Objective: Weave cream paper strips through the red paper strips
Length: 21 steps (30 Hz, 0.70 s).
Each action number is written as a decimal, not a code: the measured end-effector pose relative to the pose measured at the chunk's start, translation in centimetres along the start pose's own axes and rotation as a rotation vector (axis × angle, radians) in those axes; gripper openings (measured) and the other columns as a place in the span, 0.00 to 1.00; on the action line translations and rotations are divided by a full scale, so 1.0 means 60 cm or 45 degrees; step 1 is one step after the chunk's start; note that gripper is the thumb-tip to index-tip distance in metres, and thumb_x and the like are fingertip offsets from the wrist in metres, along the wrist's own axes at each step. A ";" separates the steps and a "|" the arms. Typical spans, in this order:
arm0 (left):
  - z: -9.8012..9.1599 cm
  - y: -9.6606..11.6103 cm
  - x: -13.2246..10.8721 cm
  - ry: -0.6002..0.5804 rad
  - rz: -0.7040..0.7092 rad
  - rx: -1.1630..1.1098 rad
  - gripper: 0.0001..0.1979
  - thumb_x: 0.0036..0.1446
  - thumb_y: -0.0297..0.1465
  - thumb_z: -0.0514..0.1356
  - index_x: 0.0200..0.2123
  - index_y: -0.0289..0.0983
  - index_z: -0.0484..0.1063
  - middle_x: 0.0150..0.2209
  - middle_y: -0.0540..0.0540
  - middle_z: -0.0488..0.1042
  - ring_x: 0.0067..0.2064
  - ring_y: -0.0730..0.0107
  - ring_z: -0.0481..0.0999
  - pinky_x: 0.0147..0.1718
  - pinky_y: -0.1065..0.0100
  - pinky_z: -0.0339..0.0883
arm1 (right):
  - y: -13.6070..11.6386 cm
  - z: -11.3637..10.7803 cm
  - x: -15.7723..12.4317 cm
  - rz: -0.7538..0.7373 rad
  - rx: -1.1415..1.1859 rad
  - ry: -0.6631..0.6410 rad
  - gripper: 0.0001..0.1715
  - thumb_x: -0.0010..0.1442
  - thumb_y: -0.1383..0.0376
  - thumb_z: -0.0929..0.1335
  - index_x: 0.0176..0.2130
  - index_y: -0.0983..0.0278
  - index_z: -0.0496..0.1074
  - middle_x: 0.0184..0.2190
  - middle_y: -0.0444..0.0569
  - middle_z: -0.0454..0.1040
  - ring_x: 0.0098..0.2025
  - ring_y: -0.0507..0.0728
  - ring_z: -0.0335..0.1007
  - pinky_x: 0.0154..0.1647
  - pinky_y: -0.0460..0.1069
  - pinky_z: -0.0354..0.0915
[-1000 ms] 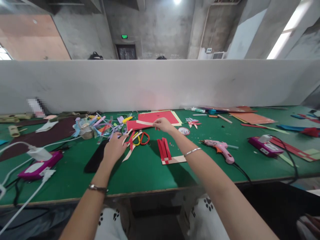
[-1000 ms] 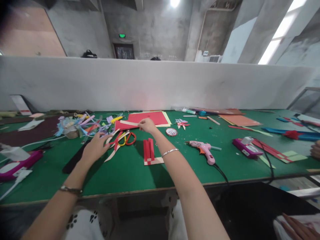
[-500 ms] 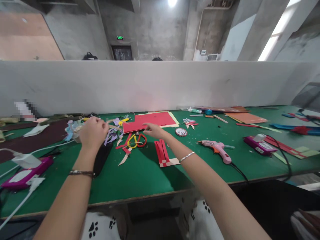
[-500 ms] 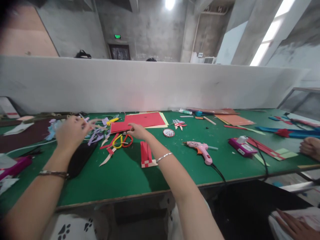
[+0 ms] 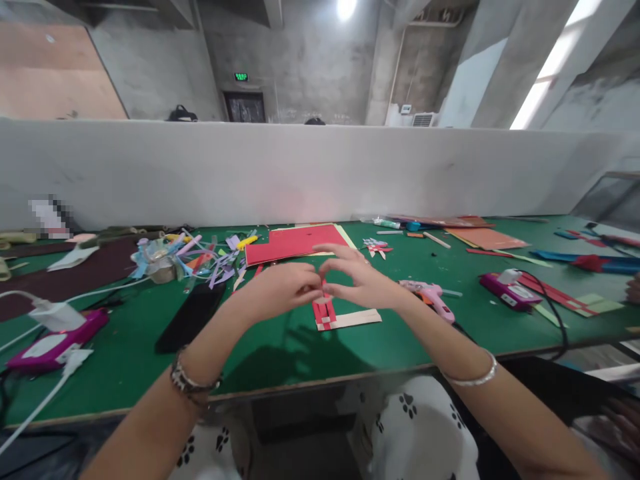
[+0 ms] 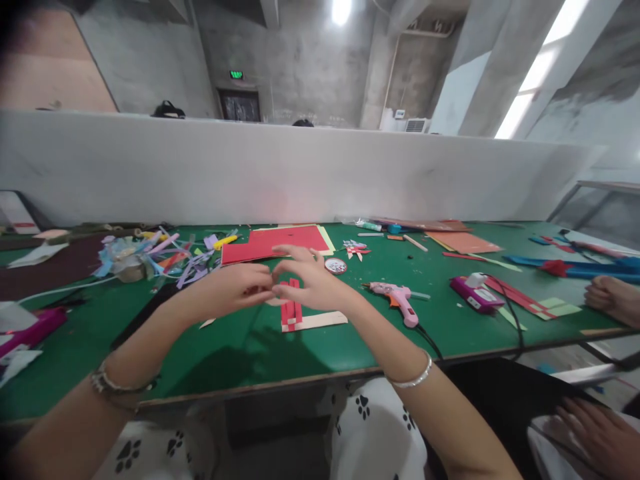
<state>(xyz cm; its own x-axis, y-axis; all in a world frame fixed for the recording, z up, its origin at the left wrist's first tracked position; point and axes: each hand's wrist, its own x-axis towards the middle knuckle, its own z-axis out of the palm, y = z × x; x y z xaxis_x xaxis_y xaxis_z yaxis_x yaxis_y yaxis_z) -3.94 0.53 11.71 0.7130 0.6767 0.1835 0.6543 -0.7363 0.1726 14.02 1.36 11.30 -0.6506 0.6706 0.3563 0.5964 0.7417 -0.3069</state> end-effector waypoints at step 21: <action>0.217 0.037 0.003 0.081 -0.054 0.235 0.20 0.54 0.43 0.51 0.48 0.44 0.64 0.51 0.43 0.63 0.48 0.58 0.62 0.46 0.56 0.54 | 0.155 0.094 -0.049 0.612 2.060 1.374 0.06 0.45 0.60 0.69 0.22 0.59 0.68 0.26 0.37 0.73 0.30 0.48 0.68 0.26 0.43 0.62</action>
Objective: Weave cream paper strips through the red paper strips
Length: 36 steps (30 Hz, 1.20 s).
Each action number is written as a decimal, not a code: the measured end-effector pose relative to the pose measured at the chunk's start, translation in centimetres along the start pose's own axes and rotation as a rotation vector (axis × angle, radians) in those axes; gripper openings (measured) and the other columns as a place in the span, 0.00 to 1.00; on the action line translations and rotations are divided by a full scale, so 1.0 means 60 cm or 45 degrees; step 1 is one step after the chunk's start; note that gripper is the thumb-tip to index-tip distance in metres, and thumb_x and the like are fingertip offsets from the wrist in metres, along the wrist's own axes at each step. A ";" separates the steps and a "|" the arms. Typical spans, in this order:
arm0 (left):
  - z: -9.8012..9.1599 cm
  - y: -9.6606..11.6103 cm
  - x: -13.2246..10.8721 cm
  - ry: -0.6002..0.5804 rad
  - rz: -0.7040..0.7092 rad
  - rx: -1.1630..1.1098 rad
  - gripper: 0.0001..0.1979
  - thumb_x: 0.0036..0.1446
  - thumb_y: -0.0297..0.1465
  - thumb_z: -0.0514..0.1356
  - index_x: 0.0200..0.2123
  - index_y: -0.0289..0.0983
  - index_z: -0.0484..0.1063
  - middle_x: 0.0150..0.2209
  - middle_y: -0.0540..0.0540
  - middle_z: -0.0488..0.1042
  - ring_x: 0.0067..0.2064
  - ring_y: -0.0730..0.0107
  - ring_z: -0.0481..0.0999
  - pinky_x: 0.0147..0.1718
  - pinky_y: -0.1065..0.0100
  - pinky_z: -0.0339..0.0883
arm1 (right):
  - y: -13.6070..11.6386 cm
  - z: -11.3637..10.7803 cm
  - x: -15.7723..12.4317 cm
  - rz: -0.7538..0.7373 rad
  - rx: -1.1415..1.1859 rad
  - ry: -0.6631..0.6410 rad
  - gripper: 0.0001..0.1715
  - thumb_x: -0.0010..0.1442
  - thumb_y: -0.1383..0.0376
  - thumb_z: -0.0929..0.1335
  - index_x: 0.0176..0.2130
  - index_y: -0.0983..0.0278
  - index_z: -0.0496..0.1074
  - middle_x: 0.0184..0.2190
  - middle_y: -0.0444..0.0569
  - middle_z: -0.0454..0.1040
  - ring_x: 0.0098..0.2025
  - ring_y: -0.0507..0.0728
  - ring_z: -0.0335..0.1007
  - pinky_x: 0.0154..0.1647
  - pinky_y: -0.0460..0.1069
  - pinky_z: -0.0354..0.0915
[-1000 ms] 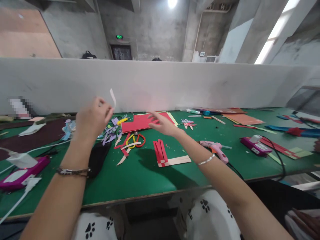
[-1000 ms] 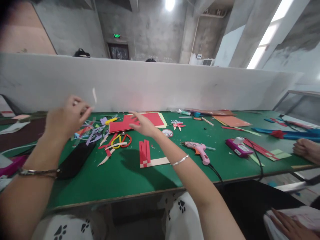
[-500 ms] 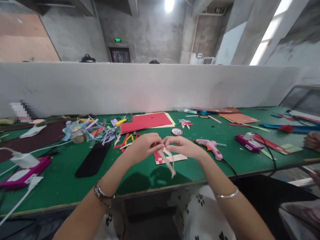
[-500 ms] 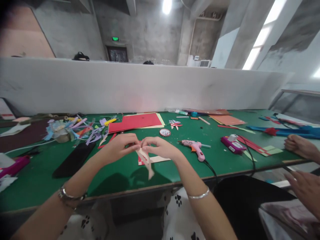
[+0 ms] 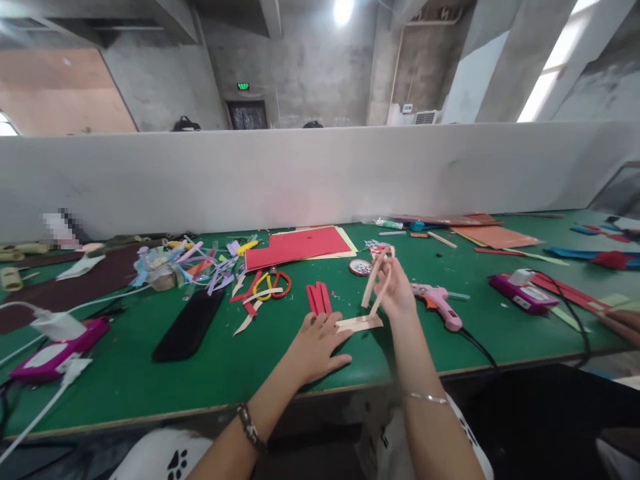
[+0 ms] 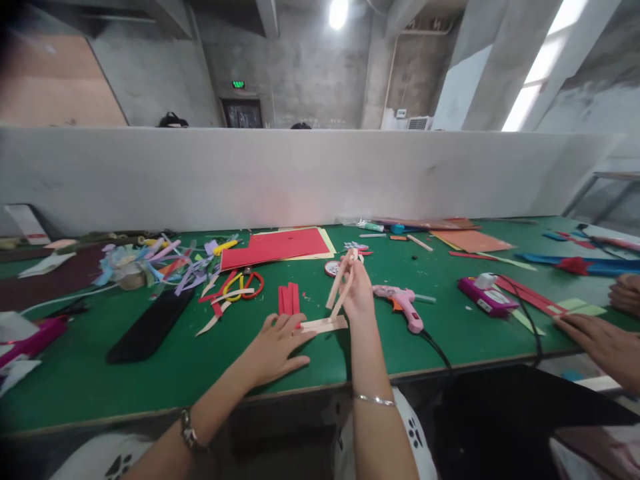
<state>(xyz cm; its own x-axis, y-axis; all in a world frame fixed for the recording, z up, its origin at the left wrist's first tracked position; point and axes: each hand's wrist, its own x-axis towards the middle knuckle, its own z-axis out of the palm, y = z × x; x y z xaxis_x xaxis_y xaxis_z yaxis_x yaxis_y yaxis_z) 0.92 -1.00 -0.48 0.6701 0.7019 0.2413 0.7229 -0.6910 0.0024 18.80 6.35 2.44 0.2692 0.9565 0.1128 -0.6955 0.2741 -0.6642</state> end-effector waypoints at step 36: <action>-0.004 -0.182 0.097 -0.377 -0.524 -0.121 0.18 0.50 0.39 0.54 0.44 0.38 0.65 0.47 0.42 0.63 0.49 0.58 0.63 0.45 0.57 0.56 | 0.001 0.028 -0.004 0.422 -0.532 -0.420 0.15 0.41 0.57 0.70 0.22 0.64 0.63 0.18 0.38 0.67 0.12 0.41 0.46 0.15 0.42 0.51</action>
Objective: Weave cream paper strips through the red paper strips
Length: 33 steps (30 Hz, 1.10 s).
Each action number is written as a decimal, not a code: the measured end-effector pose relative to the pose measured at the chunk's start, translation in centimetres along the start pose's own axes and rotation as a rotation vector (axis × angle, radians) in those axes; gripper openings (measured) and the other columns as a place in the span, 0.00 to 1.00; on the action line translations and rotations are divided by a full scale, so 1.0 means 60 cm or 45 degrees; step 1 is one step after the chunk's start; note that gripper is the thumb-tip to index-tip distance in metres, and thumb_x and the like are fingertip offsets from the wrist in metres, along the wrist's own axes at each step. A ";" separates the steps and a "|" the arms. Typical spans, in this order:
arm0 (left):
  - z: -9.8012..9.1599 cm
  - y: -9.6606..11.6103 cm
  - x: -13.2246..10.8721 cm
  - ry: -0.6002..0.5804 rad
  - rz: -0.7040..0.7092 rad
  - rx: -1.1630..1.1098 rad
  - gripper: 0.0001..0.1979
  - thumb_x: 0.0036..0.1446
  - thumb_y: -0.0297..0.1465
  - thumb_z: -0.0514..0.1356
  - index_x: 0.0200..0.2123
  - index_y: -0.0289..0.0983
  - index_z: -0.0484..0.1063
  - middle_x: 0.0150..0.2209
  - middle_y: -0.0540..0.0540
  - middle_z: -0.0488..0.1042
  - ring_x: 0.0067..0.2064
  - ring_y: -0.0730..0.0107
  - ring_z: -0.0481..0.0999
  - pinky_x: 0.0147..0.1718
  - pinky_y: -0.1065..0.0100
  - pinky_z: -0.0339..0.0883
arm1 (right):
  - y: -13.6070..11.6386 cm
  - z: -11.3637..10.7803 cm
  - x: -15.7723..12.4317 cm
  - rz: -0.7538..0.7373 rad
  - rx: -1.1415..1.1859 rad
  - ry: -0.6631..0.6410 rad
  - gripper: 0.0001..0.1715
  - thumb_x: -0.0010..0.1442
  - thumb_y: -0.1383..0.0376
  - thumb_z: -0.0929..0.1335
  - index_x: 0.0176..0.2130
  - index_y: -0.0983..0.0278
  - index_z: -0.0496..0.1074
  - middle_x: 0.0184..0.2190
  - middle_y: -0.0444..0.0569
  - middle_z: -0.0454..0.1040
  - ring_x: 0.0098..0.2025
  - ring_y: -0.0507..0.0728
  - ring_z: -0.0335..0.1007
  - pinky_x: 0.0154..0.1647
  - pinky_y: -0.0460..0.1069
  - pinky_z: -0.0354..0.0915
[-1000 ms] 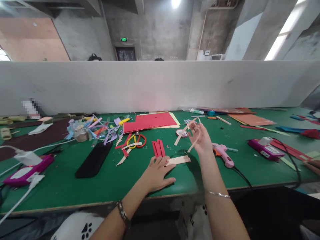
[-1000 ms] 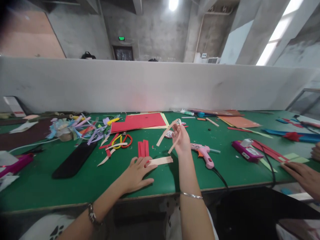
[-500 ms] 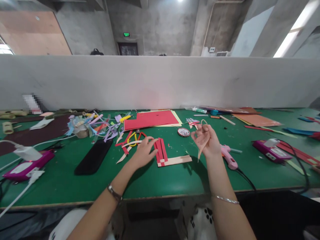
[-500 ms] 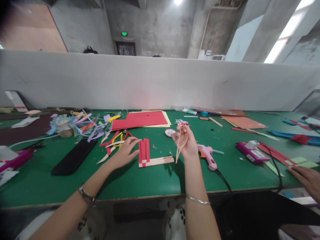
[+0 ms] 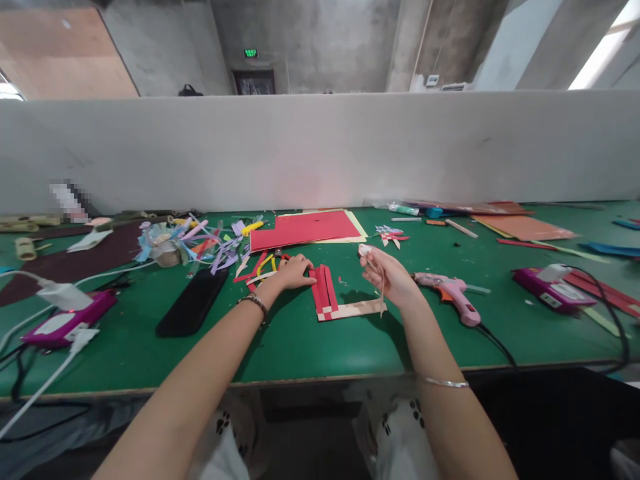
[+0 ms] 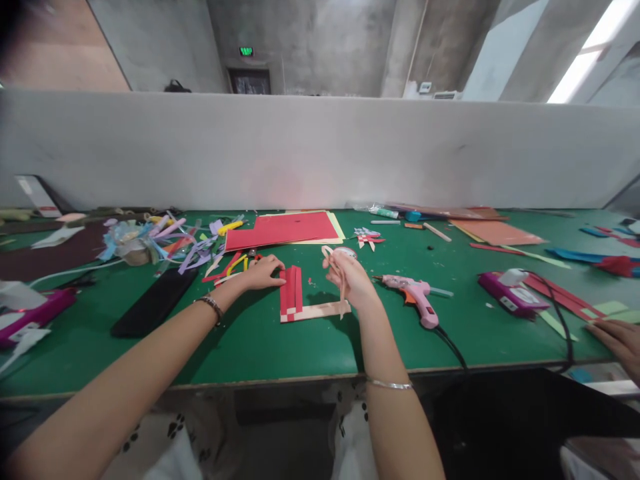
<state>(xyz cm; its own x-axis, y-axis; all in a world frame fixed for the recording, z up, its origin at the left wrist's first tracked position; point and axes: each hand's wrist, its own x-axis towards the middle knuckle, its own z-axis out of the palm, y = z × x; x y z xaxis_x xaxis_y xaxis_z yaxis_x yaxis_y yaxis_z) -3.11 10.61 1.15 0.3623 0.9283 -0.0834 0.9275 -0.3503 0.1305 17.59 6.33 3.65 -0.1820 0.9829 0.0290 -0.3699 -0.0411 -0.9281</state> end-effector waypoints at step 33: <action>0.002 -0.016 0.000 0.301 0.245 -0.509 0.12 0.50 0.35 0.53 0.23 0.34 0.69 0.25 0.48 0.69 0.27 0.71 0.67 0.26 0.71 0.59 | 0.015 -0.011 0.017 -0.091 -0.081 -0.034 0.13 0.42 0.59 0.70 0.20 0.64 0.65 0.18 0.39 0.68 0.15 0.44 0.54 0.16 0.42 0.52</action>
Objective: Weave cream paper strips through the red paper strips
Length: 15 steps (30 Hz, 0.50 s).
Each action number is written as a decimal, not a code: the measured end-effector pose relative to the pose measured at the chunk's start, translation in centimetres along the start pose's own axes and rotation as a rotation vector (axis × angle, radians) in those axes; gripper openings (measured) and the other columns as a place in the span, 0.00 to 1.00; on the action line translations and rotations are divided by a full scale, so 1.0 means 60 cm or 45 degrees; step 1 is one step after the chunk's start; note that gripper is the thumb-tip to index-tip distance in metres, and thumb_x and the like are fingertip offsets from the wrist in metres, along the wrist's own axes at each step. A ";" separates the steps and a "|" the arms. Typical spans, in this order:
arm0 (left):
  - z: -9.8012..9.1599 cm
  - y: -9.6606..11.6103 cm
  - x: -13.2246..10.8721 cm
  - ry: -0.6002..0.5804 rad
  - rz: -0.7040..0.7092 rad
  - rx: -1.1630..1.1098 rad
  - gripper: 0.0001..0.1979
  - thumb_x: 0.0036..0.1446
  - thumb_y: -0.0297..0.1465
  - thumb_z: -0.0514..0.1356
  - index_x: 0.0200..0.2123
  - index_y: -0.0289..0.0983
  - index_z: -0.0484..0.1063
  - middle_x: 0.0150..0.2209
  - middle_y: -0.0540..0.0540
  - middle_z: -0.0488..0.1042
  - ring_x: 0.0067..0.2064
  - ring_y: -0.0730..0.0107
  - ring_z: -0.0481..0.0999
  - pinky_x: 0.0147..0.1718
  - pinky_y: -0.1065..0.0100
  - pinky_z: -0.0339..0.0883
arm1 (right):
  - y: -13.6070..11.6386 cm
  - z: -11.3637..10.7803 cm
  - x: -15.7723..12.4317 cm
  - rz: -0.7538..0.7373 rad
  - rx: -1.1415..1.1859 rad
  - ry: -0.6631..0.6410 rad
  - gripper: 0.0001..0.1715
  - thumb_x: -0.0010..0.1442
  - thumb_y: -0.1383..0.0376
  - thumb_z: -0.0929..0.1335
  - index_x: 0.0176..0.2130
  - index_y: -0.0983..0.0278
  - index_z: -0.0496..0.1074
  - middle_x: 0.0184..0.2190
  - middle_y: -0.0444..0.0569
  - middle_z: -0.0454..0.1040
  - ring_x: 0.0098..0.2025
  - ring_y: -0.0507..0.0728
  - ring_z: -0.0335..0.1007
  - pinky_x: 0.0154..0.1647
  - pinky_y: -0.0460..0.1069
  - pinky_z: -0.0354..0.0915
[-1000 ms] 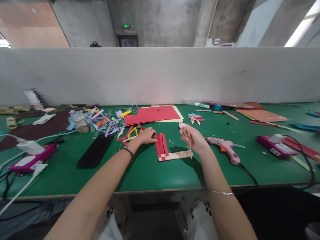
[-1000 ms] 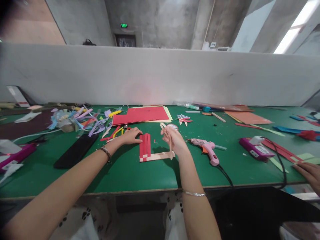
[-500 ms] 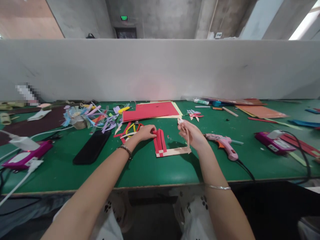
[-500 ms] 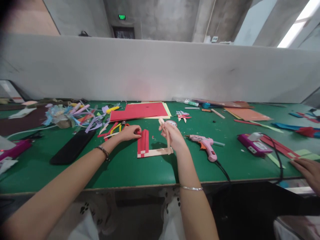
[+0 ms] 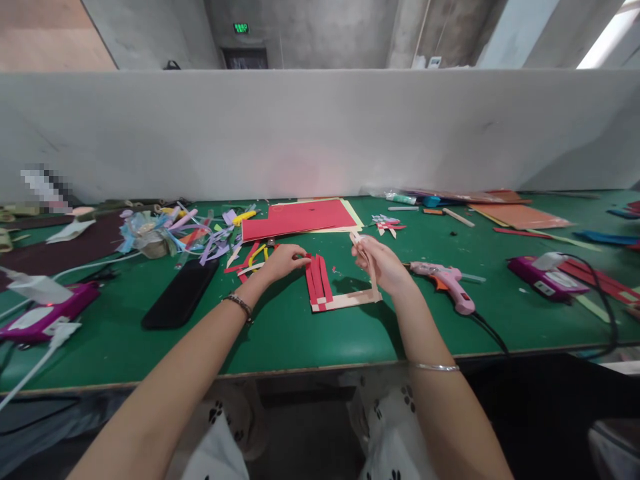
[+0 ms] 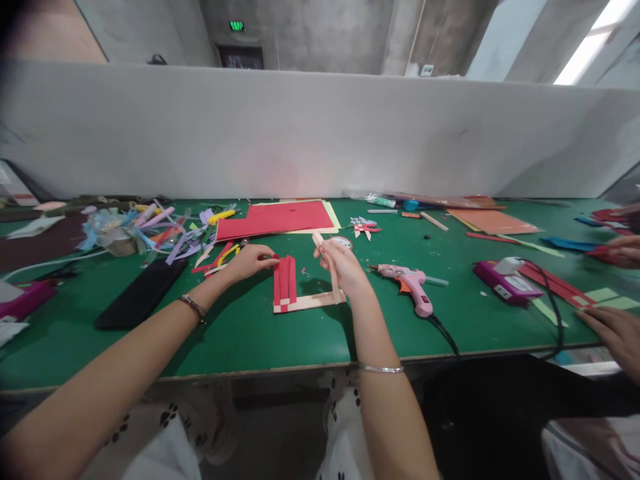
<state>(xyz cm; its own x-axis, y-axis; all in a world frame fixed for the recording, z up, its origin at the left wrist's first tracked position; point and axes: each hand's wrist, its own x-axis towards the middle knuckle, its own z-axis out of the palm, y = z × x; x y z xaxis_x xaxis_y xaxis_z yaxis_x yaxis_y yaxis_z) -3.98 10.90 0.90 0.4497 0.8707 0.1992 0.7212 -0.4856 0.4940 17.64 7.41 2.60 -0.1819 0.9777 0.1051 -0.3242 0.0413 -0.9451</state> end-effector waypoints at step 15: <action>0.007 0.015 -0.024 0.130 0.174 0.528 0.16 0.58 0.32 0.46 0.45 0.39 0.67 0.39 0.44 0.64 0.30 0.73 0.67 0.27 0.73 0.59 | 0.005 0.009 -0.001 -0.024 -0.250 0.073 0.11 0.44 0.59 0.68 0.19 0.63 0.67 0.18 0.39 0.69 0.17 0.45 0.55 0.19 0.43 0.51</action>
<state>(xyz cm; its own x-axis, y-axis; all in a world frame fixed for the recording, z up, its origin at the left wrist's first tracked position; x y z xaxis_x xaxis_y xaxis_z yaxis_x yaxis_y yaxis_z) -3.76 9.20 0.73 0.5159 0.7897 0.3320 0.8186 -0.5687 0.0804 17.04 7.24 2.46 -0.1225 0.9862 0.1110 -0.1391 0.0937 -0.9858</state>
